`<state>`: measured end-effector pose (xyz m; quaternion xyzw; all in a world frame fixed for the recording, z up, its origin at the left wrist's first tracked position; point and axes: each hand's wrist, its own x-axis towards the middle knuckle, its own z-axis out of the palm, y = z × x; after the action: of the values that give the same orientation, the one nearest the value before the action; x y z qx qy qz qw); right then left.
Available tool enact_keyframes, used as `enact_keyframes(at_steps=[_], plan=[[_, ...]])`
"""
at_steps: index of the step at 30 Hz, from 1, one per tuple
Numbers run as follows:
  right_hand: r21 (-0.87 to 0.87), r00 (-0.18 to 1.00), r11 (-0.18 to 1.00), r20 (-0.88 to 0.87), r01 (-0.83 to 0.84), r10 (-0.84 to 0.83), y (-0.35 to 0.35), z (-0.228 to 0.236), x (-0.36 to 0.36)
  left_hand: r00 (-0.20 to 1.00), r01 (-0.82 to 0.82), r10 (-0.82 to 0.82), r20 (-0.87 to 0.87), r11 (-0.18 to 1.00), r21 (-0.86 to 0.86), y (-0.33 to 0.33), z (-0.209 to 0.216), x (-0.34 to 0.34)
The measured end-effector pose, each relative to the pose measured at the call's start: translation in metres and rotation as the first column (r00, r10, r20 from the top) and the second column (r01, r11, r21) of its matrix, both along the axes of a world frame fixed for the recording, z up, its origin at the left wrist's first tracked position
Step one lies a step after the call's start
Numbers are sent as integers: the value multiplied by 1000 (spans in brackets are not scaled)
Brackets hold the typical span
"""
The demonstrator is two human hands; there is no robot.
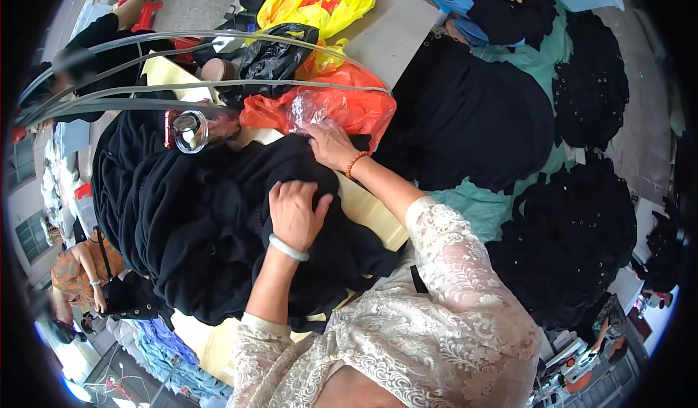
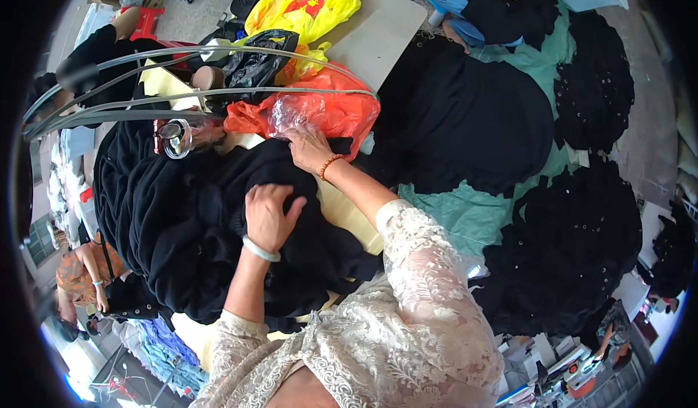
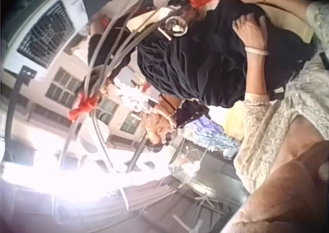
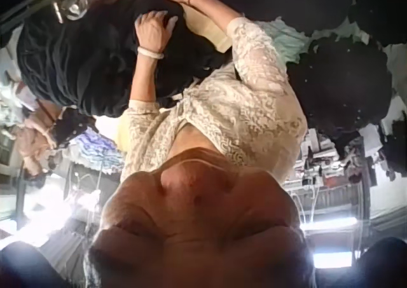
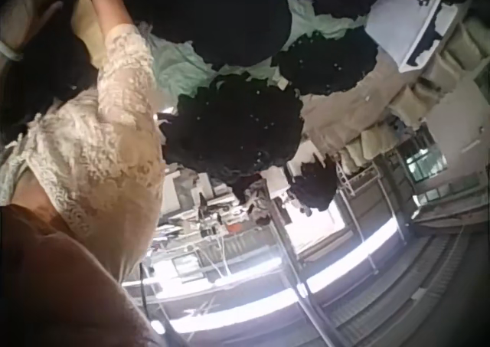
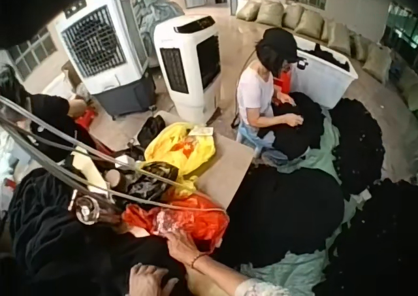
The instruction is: The person buttons and folds black garments on a wooden table by hand, then opens and reaches inside a red plastic bag.
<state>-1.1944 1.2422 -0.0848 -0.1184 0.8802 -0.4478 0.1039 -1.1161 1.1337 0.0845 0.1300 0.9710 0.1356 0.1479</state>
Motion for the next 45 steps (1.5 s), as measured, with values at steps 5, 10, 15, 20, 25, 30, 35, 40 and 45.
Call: enact_keyframes(at_steps=[5,10,15,20,25,30,35,40,45], plan=[[-62,925,991,-370,-115,84,15,25,-5,960,-26,34,-277,999,29,30,-34,-79],[19,889,890,-30,-456,456,24,27,10,963,-236,258,71,944,-231,7,-70,-112],[-558,986,830,152,26,71,50,27,17,992,-62,91,87,953,-297,-4,-76,-104],[-298,983,953,-184,-51,-5,31,12,-31,999,-2,-11,-47,960,-281,-16,-85,-97],[602,956,790,-146,-118,253,43,5,-36,999,32,-30,11,940,-340,-14,-83,-96],[722,967,666,15,-188,256,85,33,-34,998,49,-61,-19,915,-401,-16,-86,-93],[689,919,708,-162,-155,359,117,59,-40,990,106,-139,-36,880,-463,-5,-87,-96],[511,920,858,-314,-44,234,148,99,-55,944,229,-294,-150,911,-342,5,-87,-99],[-368,979,921,-106,126,-177,169,126,-61,942,321,-264,210,892,-319,2,-91,-102]])
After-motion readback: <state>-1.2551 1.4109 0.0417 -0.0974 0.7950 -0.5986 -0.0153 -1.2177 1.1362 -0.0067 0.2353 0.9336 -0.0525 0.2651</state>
